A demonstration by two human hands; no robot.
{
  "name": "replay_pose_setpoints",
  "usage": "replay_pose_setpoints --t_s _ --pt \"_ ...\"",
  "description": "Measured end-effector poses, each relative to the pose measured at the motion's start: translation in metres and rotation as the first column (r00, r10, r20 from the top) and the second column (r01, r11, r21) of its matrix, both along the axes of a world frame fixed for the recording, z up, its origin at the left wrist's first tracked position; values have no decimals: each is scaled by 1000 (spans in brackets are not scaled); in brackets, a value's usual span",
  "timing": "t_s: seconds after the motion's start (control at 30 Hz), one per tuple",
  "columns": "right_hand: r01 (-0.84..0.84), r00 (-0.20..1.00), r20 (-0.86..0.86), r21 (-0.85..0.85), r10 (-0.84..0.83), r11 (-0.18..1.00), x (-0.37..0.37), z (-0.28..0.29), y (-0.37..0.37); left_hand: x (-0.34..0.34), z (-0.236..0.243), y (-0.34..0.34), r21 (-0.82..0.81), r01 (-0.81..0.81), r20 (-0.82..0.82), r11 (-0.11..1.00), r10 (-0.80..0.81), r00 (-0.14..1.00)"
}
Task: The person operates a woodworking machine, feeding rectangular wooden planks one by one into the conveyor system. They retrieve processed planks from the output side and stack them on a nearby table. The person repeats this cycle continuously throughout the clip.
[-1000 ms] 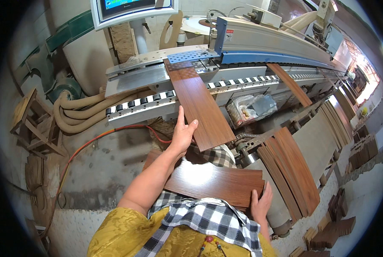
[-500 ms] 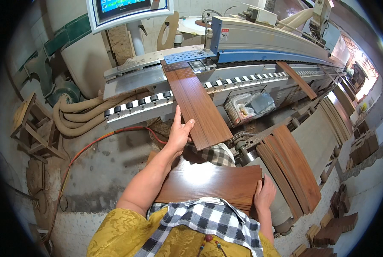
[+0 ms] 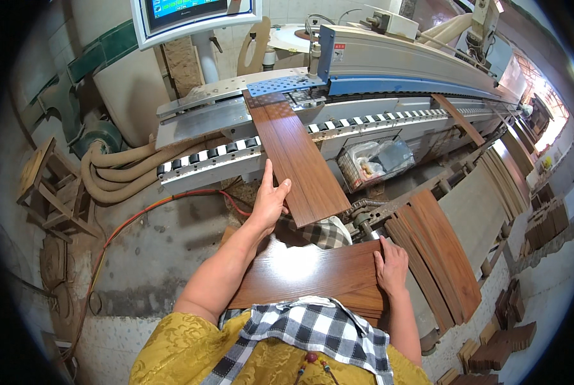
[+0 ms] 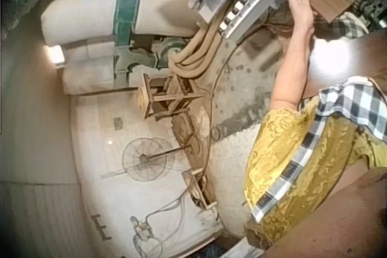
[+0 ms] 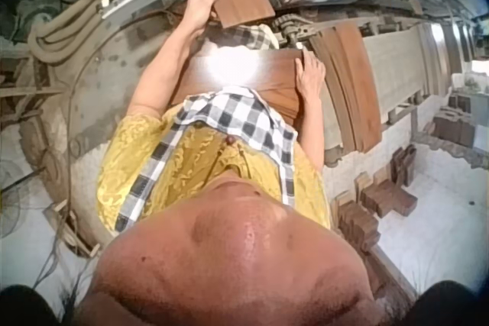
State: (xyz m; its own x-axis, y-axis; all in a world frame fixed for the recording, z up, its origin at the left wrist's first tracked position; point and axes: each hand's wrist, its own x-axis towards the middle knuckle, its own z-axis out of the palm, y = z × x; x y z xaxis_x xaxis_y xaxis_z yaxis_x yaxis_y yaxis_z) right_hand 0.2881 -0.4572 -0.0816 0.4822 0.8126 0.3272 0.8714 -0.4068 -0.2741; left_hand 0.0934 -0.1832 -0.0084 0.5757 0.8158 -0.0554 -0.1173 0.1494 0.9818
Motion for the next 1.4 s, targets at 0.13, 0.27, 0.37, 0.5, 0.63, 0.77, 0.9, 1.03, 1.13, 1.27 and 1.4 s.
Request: replay_pose_setpoints --t_s 0.13,0.27,0.37,0.5,0.63,0.77,0.9,1.03,1.13,1.27,1.4 --pt "150 855 -518 209 -21 966 8 -18 -6 3 3 -2 -14 -9 3 1000 9 1000" --pt "427 316 -920 355 231 832 30 -21 -26 1 1 0 -20 5 -6 1000 -5 1000" --pt "562 244 -937 346 249 751 39 -24 -59 1 4 0 -29 4 -19 1000 -5 1000" --pt "717 177 -946 313 272 623 36 -44 -118 1 1 0 -36 23 -34 999 -24 999" --pt "730 -54 -961 146 270 667 14 -49 -165 2 3 0 -48 27 -19 998 -28 999" --pt "675 -113 -971 79 209 733 -8 -55 -176 2 7 -1 -81 32 -12 996 -33 999" --pt "672 -109 -963 111 246 732 -14 -64 -185 9 4 2 -65 41 0 997 -41 999" --pt "727 -70 -938 186 340 661 -19 -60 -188 27 7 -1 -87 35 -18 996 -37 999" --pt "754 -32 -928 221 371 618 -21 -60 -192 50 11 -4 -105 53 -54 993 -59 997" --pt "757 0 -925 248 380 605 -24 -54 -192 90 10 -9 -95 63 -30 993 -66 997" --pt "770 -10 -929 230 371 596 -26 -47 -191 130 8 -12 -87 72 -44 994 -76 996"
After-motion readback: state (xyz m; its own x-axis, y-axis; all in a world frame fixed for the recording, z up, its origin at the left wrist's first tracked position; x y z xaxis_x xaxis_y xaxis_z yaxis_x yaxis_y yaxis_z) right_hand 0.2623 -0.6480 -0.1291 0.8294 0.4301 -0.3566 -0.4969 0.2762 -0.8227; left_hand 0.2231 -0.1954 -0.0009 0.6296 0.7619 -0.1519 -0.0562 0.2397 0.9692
